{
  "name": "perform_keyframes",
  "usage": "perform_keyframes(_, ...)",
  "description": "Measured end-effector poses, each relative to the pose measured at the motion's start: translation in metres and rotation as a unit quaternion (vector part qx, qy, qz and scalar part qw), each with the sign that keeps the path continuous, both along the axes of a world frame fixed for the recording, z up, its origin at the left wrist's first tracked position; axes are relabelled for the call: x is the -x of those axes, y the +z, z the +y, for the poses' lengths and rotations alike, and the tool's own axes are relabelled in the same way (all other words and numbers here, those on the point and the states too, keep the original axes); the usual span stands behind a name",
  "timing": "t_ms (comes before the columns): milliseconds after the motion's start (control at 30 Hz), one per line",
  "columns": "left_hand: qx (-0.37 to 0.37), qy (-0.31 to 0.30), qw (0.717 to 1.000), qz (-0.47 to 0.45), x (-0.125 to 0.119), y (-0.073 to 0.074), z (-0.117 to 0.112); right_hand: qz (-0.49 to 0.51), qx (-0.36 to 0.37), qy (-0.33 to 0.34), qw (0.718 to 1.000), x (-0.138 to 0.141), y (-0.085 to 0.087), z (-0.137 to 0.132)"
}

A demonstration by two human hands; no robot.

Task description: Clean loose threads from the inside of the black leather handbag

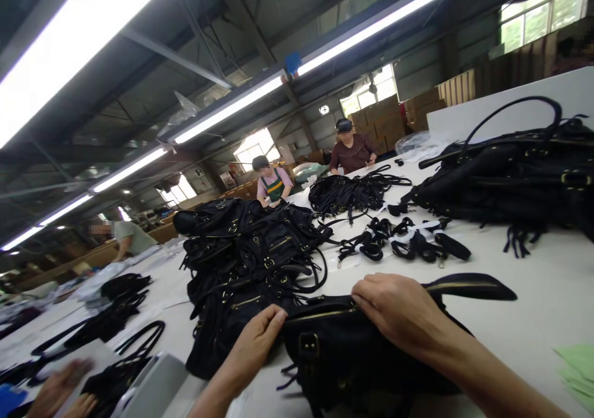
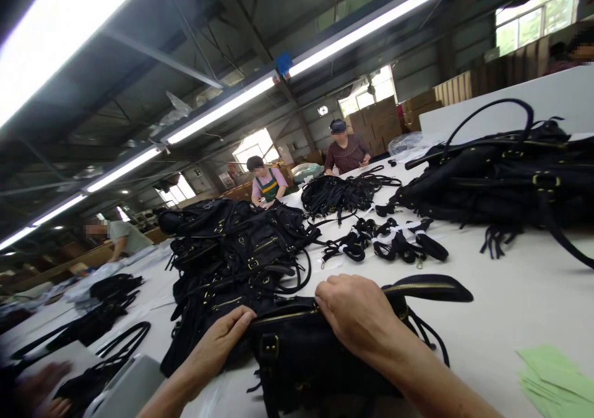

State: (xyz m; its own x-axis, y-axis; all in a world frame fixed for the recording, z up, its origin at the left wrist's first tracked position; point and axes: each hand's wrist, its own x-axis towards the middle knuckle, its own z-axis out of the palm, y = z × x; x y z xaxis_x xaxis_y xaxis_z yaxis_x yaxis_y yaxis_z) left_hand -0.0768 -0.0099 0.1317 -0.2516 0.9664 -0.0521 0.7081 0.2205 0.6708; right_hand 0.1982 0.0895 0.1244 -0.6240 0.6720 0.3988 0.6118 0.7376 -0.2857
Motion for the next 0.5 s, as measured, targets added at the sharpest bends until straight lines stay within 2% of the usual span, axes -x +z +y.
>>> perform_keyframes(133,-0.016,0.020,0.999,-0.036,-0.019,-0.010,-0.006,-0.064,0.025,-0.030,0.997,-0.001,0.004,-0.004)
perform_keyframes(267,-0.031,0.044,0.987,-0.154,-0.052,-0.018,-0.013,-0.069,0.034,0.006,0.997,0.001,0.002,-0.007)
perform_keyframes(400,-0.026,0.050,0.964,-0.259,-0.069,-0.018,-0.018,0.048,-0.020,-0.035,0.998,-0.002,-0.003,0.003)
perform_keyframes(467,-0.031,0.037,0.970,-0.240,-0.070,-0.015,-0.022,0.149,-0.040,-0.033,0.988,-0.006,-0.004,0.010)
perform_keyframes(500,-0.035,0.033,0.980,-0.195,-0.070,-0.013,-0.026,0.202,-0.046,-0.024,0.978,-0.009,-0.003,0.012)
